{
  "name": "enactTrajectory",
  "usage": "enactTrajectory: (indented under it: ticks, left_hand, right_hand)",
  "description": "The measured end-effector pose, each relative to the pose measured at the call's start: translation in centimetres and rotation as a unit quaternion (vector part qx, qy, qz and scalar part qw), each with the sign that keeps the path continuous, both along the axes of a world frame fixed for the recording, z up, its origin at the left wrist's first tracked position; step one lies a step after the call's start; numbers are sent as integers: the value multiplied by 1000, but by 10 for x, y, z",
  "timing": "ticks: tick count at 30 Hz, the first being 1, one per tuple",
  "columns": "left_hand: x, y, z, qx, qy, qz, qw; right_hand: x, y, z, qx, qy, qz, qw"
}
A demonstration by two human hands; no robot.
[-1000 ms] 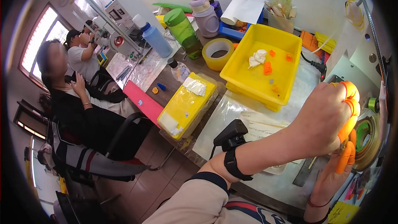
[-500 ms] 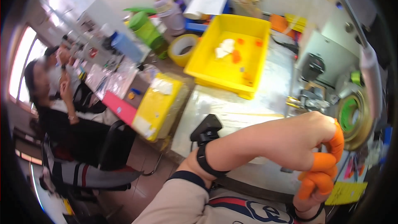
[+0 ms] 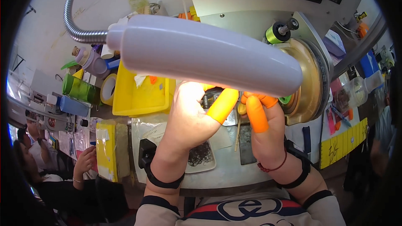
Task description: Assemble small metal components using precision tools and a machine.
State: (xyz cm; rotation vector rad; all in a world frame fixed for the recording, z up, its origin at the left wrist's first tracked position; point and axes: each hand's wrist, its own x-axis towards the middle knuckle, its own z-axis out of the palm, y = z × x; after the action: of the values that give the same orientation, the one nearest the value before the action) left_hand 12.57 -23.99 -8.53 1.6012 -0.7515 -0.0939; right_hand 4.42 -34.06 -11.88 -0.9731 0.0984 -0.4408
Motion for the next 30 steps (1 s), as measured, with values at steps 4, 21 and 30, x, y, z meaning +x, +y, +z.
enactTrajectory:
  ticks: [4, 21, 30]
  left_hand:
    - [3, -2, -7, 49, -129, -16, 990]
    - [5, 18, -2, 185, -59, 3, 981]
    - [8, 19, 12, 290, -132, -23, 948]
  right_hand:
    - [7, 0, 1, -2, 13, -20, 1000]
    - [12, -7, -7, -200, -19, -91, 975]
    - [15, -9, -7, -255, -41, -126, 958]
